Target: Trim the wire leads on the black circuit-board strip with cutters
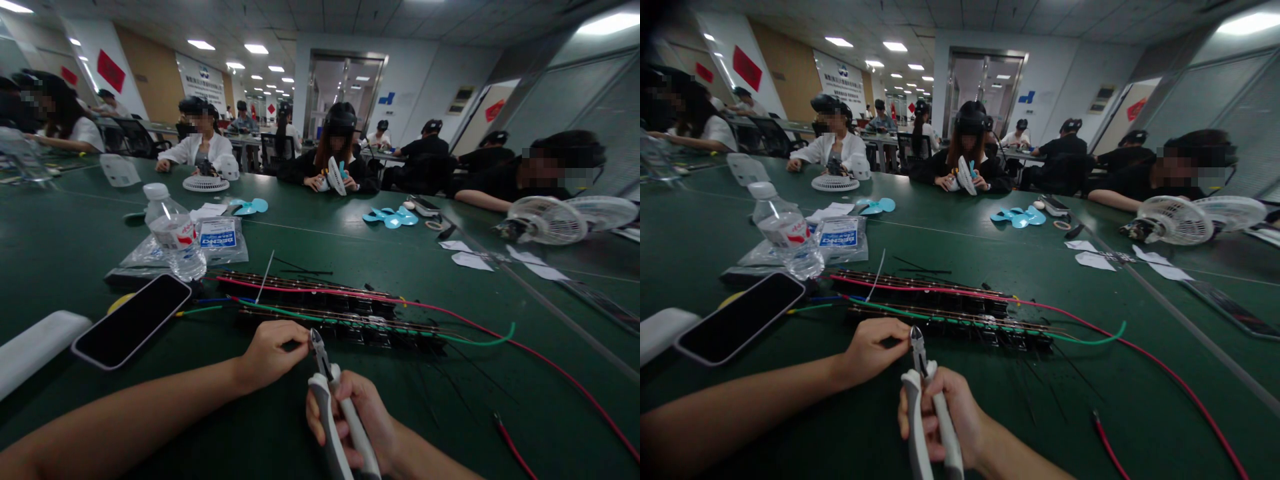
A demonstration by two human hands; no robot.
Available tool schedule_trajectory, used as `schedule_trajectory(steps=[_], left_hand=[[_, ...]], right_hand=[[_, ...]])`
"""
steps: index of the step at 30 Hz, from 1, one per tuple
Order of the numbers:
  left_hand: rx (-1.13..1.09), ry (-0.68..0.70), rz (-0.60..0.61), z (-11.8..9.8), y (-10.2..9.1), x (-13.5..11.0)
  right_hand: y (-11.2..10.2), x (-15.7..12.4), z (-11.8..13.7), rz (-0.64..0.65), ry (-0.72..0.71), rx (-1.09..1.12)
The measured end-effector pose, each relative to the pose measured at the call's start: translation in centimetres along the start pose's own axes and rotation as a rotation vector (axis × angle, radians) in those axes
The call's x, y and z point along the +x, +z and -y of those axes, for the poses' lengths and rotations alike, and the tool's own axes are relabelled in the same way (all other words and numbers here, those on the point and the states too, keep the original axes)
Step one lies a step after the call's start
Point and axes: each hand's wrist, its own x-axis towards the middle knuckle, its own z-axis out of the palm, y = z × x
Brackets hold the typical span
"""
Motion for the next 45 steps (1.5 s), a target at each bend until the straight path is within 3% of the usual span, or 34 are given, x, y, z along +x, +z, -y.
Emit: schedule_trajectory(steps=[4, 12, 21, 32, 45], left_hand=[[-0.035, -0.048, 0.043, -0.1, -0.2, 0.2], [-0.151, -0.129, 0.260, -0.7, -0.6, 1.2], [-0.109, -0.145, 0.261, -0.5, -0.4, 1.3], [-0.092, -0.143, 0.264, -0.6, -0.4, 1.3], [-0.080, -0.148, 0.270, -0.7, -0.4, 1.5]], right_hand=[[0.0, -0.1, 0.2, 0.066, -0.017, 0.002], [-0.1, -0.3, 0.4, 0.086, -0.020, -0.014], [0.3, 0.1, 0.3, -0.004, -0.069, -0.017], [1.2, 0.2, 0.3, -0.019, -0.099, -0.050], [0.3, -0.2, 0.3, -0.076, -0.044, -0.025]])
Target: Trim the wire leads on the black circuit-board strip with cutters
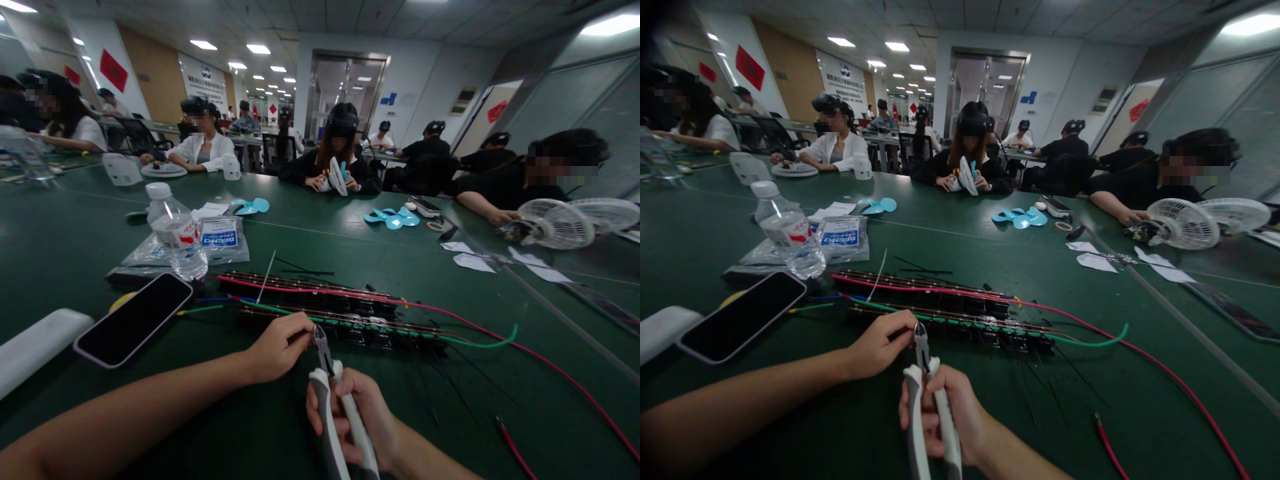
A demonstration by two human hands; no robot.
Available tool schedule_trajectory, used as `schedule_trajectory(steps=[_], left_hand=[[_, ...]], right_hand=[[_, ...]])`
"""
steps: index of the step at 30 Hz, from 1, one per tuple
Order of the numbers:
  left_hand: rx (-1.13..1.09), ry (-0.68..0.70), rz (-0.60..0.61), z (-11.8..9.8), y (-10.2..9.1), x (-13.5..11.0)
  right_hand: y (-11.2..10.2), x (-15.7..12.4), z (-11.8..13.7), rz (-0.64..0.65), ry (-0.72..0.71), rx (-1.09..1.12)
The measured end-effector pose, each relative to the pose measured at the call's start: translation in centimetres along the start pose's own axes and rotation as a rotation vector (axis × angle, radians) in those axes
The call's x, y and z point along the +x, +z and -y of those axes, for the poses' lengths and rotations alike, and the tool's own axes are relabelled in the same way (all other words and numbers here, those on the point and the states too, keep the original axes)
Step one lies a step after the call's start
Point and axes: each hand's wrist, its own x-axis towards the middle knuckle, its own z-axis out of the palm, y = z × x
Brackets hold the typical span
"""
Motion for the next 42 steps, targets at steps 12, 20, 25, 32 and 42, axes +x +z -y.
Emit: schedule_trajectory(steps=[12, 20, 25, 32, 42], left_hand=[[0.036, 0.025, -0.003, -0.06, 0.05, 0.13], [0.012, -0.025, 0.001, 0.08, 0.04, -0.09], [0.005, -0.022, -0.003, 0.17, 0.05, -0.03], [0.005, -0.032, 0.000, 0.00, -0.02, -0.06], [-0.002, -0.027, 0.010, 0.01, -0.07, -0.01]], right_hand=[[0.48, -0.08, 0.21, 0.009, -0.005, -0.008], [0.71, 0.05, 0.28, 0.008, -0.012, -0.031], [0.61, 0.04, 0.30, -0.007, -0.014, -0.028], [0.80, 0.04, 0.32, -0.003, -0.024, -0.033], [0.10, 0.10, 0.27, 0.011, -0.013, -0.036]])
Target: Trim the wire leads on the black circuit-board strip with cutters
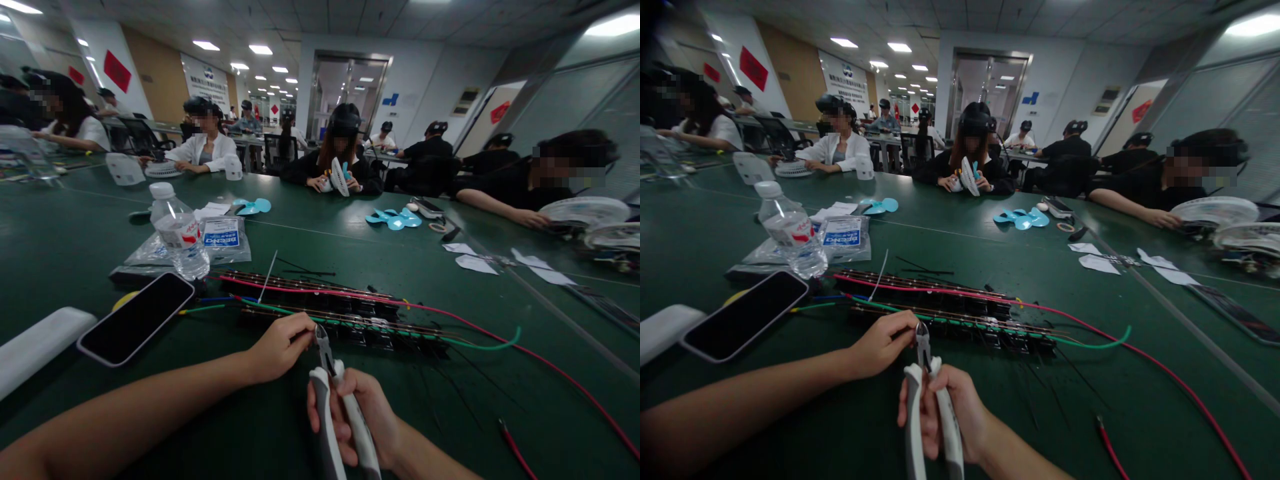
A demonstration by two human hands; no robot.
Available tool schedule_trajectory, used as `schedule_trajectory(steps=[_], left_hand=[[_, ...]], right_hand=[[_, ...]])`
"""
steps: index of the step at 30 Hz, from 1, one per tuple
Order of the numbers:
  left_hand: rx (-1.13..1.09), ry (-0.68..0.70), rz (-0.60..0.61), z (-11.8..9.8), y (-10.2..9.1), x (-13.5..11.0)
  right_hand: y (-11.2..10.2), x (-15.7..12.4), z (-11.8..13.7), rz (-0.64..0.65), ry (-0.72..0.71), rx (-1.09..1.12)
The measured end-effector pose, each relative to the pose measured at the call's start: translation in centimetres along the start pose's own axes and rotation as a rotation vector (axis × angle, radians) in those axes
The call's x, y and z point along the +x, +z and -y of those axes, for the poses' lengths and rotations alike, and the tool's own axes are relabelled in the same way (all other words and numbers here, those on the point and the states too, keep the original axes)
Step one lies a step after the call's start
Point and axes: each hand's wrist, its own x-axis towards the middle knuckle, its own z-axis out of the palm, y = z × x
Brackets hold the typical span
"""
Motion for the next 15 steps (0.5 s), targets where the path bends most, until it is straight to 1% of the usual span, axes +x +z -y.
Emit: schedule_trajectory(steps=[5, 9, 15], left_hand=[[0.006, 0.012, 0.001, 0.1, 0.1, 0.0], [0.008, 0.024, 0.005, 0.1, 0.2, 0.0], [-0.012, 0.033, -0.023, 0.3, 0.2, -0.2]], right_hand=[[-0.3, 0.0, -0.1, 0.008, -0.001, 0.007], [-0.1, 0.0, 0.0, 0.020, -0.007, -0.019], [0.8, 0.0, 0.0, 0.077, -0.094, -0.039]])
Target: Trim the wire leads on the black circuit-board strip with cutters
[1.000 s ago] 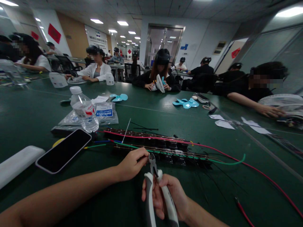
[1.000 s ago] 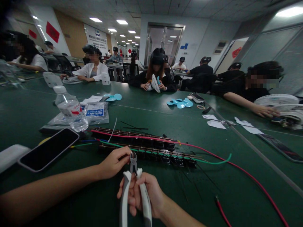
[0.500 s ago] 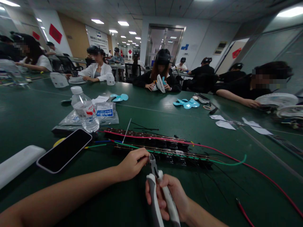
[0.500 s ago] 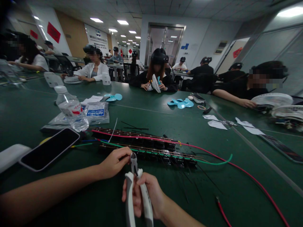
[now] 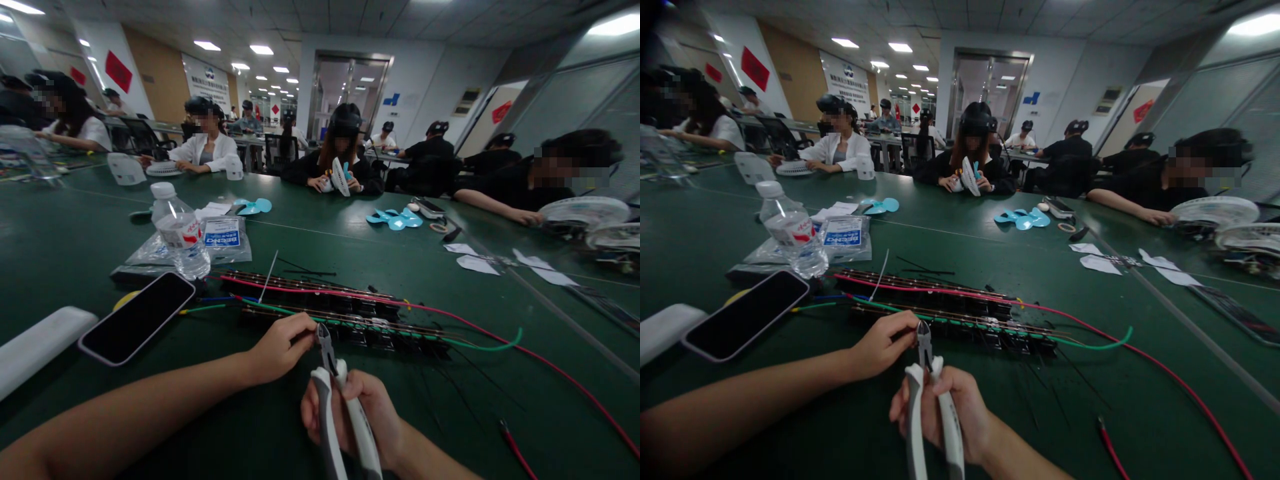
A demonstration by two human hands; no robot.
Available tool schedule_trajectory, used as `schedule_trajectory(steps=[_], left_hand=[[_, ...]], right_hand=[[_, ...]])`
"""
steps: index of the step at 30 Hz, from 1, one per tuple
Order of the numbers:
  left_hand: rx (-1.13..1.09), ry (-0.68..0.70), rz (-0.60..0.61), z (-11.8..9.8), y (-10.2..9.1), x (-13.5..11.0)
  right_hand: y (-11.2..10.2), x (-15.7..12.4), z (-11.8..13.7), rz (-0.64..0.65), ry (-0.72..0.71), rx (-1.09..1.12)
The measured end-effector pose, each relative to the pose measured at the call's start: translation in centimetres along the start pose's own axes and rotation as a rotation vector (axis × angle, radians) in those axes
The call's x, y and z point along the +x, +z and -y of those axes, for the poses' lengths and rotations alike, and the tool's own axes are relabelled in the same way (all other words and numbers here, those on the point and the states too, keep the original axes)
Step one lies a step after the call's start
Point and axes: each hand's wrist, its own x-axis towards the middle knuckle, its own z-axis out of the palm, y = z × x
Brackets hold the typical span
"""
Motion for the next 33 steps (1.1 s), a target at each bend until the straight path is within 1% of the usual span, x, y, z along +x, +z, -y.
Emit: schedule_trajectory(steps=[4, 8, 14, 19, 26, 33], left_hand=[[0.005, -0.005, -0.025, 0.2, 0.0, -0.1], [0.011, -0.012, -0.049, 0.3, 0.0, -0.1], [0.018, -0.015, -0.085, 0.2, 0.1, -0.1], [0.012, -0.009, -0.093, 0.2, 0.1, -0.1], [0.025, 0.016, -0.084, 0.3, 0.0, -0.1], [0.033, 0.038, -0.075, 0.4, 0.0, -0.1]], right_hand=[[0.4, -0.1, 0.2, 0.074, 0.050, -0.024], [0.5, -0.3, 0.2, 0.121, 0.087, 0.004], [0.2, -0.3, -0.1, 0.115, 0.071, 0.034], [0.2, -0.3, 0.1, 0.120, 0.095, 0.064], [-0.2, -0.2, 0.1, 0.115, 0.130, 0.036], [-0.7, -0.2, 0.0, 0.121, 0.127, -0.006]])
